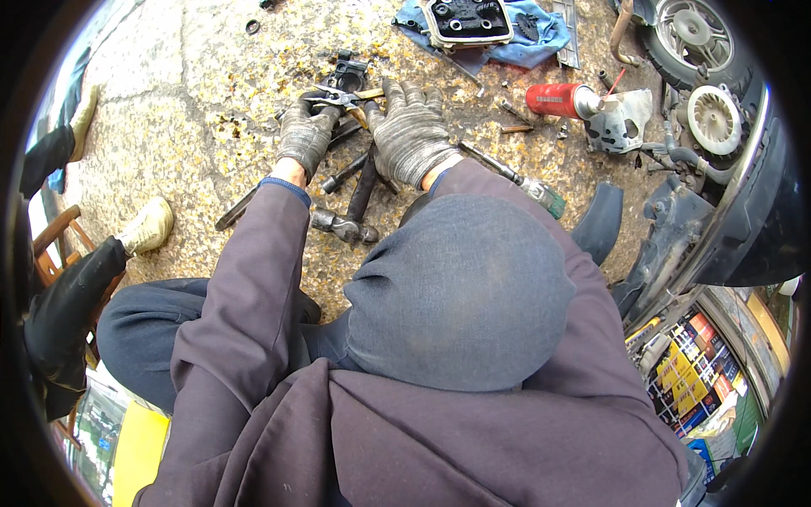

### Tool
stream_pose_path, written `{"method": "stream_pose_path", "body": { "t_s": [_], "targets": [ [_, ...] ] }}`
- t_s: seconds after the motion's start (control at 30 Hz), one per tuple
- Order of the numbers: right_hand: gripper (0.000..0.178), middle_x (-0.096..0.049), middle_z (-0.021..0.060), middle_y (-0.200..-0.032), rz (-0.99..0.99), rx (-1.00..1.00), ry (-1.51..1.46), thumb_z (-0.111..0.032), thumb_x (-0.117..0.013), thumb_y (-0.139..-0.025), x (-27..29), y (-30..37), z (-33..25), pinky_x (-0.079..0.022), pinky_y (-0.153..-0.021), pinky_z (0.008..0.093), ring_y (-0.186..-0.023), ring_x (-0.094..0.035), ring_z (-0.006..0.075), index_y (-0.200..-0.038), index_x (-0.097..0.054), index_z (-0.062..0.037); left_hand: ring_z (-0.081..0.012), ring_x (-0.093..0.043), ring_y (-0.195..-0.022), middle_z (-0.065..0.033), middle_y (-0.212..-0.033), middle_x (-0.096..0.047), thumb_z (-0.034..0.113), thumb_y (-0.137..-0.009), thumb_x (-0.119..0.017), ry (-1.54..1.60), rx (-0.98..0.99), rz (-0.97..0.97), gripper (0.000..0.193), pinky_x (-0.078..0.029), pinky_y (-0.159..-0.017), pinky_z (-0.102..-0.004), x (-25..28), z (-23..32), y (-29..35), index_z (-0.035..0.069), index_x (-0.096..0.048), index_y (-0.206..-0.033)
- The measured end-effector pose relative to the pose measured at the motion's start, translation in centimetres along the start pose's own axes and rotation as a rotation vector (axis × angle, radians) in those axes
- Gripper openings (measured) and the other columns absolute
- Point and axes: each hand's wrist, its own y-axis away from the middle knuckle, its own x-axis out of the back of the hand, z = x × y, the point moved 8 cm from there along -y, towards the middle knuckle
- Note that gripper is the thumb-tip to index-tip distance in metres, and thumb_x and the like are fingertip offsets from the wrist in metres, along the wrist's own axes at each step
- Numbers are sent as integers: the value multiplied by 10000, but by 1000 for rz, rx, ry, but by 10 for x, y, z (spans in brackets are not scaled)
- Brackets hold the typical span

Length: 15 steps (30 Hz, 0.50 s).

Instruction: The person sits on the ground and uses pliers and a hammer to adjust a small mechanical component. They repeatedly reposition the part, strike it with the hammer, and use pliers to manipulate internal pieces.

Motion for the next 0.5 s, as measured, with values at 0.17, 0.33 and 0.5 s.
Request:
{"method": "stream_pose_path", "body": {
  "t_s": [0.17, 0.33, 0.5],
  "targets": [
    [693, -361, 231, -1536, -69, 41, -16, -335, -744, -789, 1, -3, 1, -285, -1138, 587, -1402, -355, 421, -1421, -528, -150, -121, -631, -836, -60, -959, -703, 78, -882, -683, -41, -16, 7, 238, -515, -759, -284, -1, -3, -4, 51, -675, -1118],
    [667, -456, 226, -1436, 80, 74, -30, -322, -785, -714, -2, -1, 0, -356, -1085, 561, -1317, -436, 414, -1333, -588, -168, -135, -635, -845, -71, -973, -710, 114, -880, -700, -64, 19, 2, 268, -511, -769, -292, 1, -2, 1, 32, -672, -1133],
    [685, -528, 198, -1350, 264, 106, -130, -278, -803, -695, -2, -12, 12, -440, -1039, 472, -1233, -514, 384, -1333, -587, -155, -150, -655, -883, -94, -983, -724, 133, -856, -721, -18, -11, 6, 293, -513, -812, -298, 0, 6, 6, 12, -676, -1120]
  ]
}}
